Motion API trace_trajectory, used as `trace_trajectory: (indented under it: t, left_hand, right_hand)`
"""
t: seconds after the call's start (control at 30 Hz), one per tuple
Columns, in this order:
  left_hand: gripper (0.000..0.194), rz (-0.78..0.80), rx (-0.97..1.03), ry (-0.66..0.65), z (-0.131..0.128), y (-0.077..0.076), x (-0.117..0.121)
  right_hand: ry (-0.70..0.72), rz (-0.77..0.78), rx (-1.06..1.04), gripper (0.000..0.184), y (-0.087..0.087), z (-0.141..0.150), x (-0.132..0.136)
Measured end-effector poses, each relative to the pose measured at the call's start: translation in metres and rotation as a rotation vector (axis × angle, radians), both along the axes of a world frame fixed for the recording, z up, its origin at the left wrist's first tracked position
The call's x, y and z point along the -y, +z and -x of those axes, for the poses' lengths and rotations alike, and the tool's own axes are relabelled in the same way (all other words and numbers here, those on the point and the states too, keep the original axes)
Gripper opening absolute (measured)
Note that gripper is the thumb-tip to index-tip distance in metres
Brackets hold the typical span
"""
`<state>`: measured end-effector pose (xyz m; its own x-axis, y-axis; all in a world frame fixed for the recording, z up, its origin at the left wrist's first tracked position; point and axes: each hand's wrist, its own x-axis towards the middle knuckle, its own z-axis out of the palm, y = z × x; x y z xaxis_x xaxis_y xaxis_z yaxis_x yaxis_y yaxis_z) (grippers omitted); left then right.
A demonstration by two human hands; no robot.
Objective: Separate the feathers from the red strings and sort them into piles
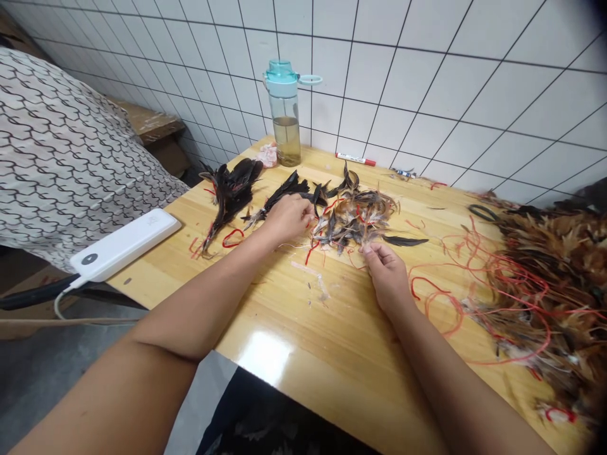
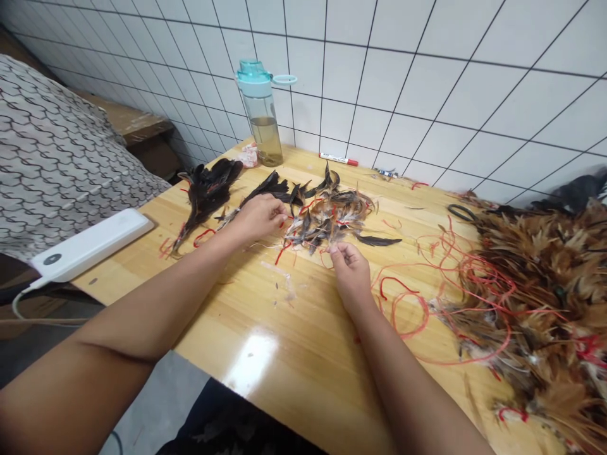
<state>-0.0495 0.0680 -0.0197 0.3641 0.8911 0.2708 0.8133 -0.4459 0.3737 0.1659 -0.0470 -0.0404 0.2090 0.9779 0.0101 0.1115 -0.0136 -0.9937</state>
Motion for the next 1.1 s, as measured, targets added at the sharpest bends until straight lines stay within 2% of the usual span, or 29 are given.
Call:
trace_trajectory:
  t: [0.27, 0.4, 0.5, 0.6, 0.77, 0.87, 0.97, 1.1]
  left_hand:
    - [0.011, 0.1, -0.105, -0.032, -0.016, -0.001, 0.014]
    - [0.013, 0.11, -0.069, -0.029, -0.015, 0.002, 0.012]
    - [0.01, 0.102, 0.078, 0.035, -0.012, 0.007, 0.011]
    - [0.006, 0.164, 0.302, 0.081, -0.013, 0.012, 0.013]
    - [0.01, 0.417, 0.738, 0.015, -0.024, 0.014, 0.017]
    - [0.015, 0.53, 0.891, -0.057, -0.027, 0.01, 0.019]
    - [0.021, 0.477, 0.794, -0.07, -0.025, 0.007, 0.018]
    - [0.02, 0.197, 0.509, -0.026, -0.02, 0.011, 0.016]
  right_hand:
    - [0.003, -0.02, 0.0, 0.025, -0.003, 0.0, -0.001]
    - [0.01, -0.004, 0.016, 0.026, -0.002, 0.001, -0.001]
    - [0.019, -0.002, 0.038, 0.025, -0.003, 0.0, -0.001]
    - [0.024, -0.008, 0.049, 0.025, -0.004, 0.0, -0.001]
    - [0.029, -0.012, 0.069, 0.025, -0.003, 0.0, 0.0]
    - [0.031, -0.013, 0.077, 0.026, -0.003, 0.0, 0.0]
    - [0.038, -0.014, 0.066, 0.026, -0.004, 0.001, -0.001]
    - [0.038, -0.015, 0.06, 0.026, -0.005, 0.002, -0.002]
